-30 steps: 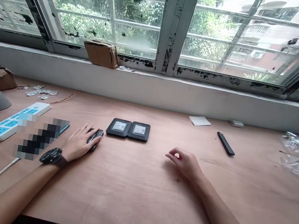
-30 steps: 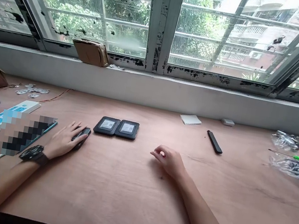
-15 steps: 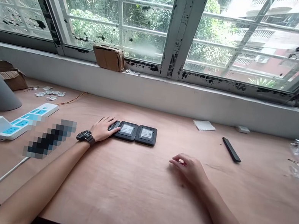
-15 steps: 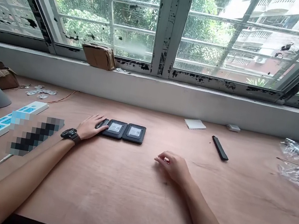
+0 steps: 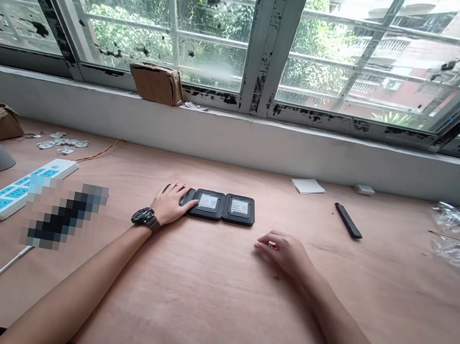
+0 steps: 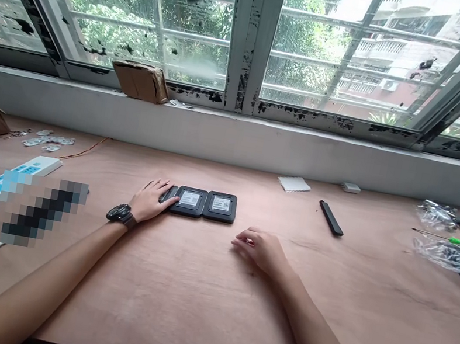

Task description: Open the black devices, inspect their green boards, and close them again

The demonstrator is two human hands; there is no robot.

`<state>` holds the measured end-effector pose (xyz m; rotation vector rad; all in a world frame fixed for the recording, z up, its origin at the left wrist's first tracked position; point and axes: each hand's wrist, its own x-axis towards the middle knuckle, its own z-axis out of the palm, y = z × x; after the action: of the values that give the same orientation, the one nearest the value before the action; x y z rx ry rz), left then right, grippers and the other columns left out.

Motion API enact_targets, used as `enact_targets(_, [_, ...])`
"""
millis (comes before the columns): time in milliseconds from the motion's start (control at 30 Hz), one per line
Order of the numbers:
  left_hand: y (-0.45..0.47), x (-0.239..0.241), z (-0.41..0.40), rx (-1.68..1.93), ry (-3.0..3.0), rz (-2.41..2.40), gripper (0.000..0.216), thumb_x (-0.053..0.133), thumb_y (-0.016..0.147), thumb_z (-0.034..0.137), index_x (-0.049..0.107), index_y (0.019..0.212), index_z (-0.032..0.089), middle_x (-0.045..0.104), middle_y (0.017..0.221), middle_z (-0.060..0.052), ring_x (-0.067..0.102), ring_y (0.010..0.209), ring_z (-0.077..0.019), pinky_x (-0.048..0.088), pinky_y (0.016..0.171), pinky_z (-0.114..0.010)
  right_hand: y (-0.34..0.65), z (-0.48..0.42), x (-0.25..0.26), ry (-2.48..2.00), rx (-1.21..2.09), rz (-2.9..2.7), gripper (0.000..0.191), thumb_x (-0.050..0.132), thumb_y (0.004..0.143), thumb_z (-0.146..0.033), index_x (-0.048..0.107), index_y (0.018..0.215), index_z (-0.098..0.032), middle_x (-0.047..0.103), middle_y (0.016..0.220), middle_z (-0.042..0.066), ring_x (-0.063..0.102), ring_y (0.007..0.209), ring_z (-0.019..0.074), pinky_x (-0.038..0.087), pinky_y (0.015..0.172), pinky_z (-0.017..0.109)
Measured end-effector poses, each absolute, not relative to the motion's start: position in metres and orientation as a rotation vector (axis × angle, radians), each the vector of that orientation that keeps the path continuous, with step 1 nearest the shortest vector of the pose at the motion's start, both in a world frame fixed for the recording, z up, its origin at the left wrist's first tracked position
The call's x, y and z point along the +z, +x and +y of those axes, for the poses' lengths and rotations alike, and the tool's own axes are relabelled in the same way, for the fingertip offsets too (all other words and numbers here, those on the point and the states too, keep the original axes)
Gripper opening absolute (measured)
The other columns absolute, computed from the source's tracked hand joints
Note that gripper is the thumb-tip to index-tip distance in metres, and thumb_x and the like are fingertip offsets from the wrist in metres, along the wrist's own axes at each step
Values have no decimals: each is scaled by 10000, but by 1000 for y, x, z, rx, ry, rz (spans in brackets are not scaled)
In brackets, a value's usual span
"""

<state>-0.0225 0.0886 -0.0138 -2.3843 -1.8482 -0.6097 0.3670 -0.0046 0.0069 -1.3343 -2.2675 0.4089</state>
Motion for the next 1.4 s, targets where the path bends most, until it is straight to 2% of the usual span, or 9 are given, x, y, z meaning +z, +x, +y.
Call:
enact_targets(167, [-12, -16, 88, -594, -2390, -1818, 616, 404, 973, 689, 560, 1406, 279, 483, 1542, -69, 364, 1460, -326, 244, 1207, -523, 368, -5, 6, -1332, 420, -2253, 278, 581, 971, -488, 780, 907, -305, 774, 965, 25, 709, 793, 197, 499, 697, 292])
enact_targets(300, [-10, -13, 86, -596, -2430, -1817, 641, 397, 979, 674, 550, 1423, 238, 462, 1555, -99, 347, 1473, -329, 250, 1205, -537, 369, -4, 4, -1324, 403, -2263, 266, 591, 968, -487, 778, 908, -308, 773, 963, 13, 704, 778, 185, 497, 701, 287])
enact_targets(433, [4, -8, 84, -625, -2467, -1750, 598, 395, 993, 640, 578, 1400, 242, 511, 1518, -97, 361, 1468, -334, 162, 1231, -575, 370, -3, 3, -1313, 415, -2257, 284, 582, 970, -501, 777, 911, -303, 775, 964, 17, 699, 768, 185, 495, 696, 289])
enact_targets(533, [33, -5, 86, -645, -2534, -1566, 586, 387, 1000, 642, 574, 1407, 263, 518, 1517, -75, 376, 1464, -314, 124, 1252, -546, 370, -2, 3, -1310, 410, -2245, 303, 570, 975, -517, 774, 916, -301, 776, 959, 16, 697, 763, 182, 487, 692, 286])
enact_targets(700, [86, -4, 97, -582, -2689, -1347, 668, 426, 966, 694, 567, 1422, 226, 577, 1461, -87, 349, 1480, -338, 94, 1258, -562, 376, 2, 4, -1369, 240, -2165, 330, 548, 984, -529, 754, 896, -286, 770, 945, 17, 680, 724, 171, 460, 658, 279])
enact_targets(867, [101, 0, 89, -576, -2755, -1223, 708, 444, 943, 725, 613, 1377, 192, 630, 1397, -105, 359, 1474, -355, 71, 1263, -574, 387, 7, 4, -1438, 42, -1985, 383, 510, 992, -560, 748, 916, -270, 769, 914, 32, 676, 692, 172, 431, 609, 282])
enact_targets(1133, [82, 2, 9, -648, -2783, -1070, 724, 479, 930, 720, 604, 1390, 175, 623, 1399, -127, 369, 1473, -343, 137, 1273, -559, 387, 8, 2, -1437, 25, -1963, 370, 516, 996, -552, 739, 916, -267, 767, 899, 22, 648, 650, 160, 405, 592, 278])
enact_targets(1400, [45, -4, -35, -679, -2726, -1274, 718, 540, 905, 709, 590, 1408, 199, 596, 1434, -108, 434, 1428, -362, 274, 1239, -577, 378, 9, -4, -1456, 160, -2117, 303, 569, 978, -520, 740, 892, -285, 763, 958, 5, 686, 739, 175, 432, 636, 275])
